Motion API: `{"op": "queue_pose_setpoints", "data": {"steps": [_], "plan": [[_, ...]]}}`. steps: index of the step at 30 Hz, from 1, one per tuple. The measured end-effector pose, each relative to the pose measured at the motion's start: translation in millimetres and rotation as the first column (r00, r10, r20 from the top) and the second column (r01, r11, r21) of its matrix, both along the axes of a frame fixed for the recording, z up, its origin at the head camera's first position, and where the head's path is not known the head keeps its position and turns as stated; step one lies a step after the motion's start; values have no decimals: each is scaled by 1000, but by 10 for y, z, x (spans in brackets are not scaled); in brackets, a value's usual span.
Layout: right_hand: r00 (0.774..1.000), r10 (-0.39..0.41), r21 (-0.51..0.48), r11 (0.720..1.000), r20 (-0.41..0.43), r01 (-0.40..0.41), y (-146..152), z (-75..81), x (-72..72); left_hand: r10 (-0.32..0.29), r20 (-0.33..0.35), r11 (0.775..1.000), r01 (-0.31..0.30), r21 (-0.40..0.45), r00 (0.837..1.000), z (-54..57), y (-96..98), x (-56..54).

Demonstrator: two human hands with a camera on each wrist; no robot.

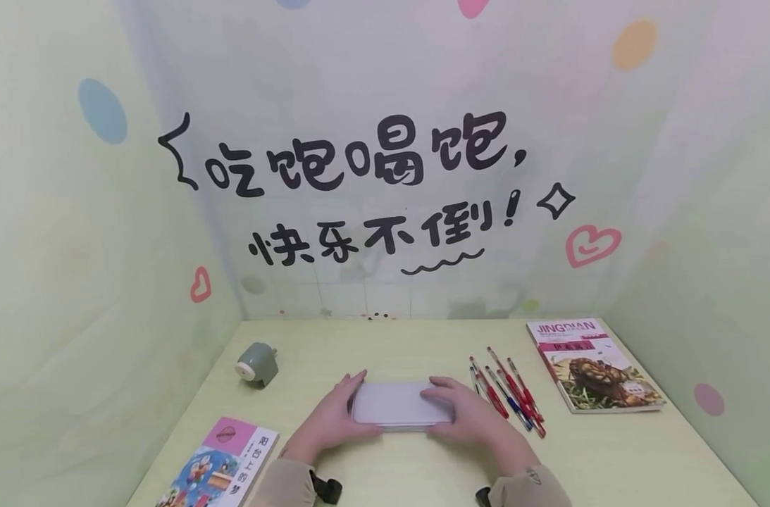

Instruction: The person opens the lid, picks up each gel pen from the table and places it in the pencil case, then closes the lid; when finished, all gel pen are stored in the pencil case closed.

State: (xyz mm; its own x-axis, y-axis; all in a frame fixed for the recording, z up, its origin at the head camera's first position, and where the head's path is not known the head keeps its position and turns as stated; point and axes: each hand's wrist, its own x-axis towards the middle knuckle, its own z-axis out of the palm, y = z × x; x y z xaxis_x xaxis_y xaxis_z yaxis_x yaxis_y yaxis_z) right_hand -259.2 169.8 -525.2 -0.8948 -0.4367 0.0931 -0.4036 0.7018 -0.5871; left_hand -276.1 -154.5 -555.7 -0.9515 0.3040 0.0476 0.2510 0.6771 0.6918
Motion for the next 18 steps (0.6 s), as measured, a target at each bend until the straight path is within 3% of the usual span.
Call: {"op": "queue_pose_setpoints", "data": {"steps": [7, 18], "plan": [[1000, 8, -5, 1000, -19, -8, 20, -22, -14, -26, -52, 1000, 25, -15, 998, -36, -55, 11], [999, 25, 24, 999, -44, -24, 44, -40, -5, -31, -57, 999, 29, -33, 998, -48, -50, 25]]}}
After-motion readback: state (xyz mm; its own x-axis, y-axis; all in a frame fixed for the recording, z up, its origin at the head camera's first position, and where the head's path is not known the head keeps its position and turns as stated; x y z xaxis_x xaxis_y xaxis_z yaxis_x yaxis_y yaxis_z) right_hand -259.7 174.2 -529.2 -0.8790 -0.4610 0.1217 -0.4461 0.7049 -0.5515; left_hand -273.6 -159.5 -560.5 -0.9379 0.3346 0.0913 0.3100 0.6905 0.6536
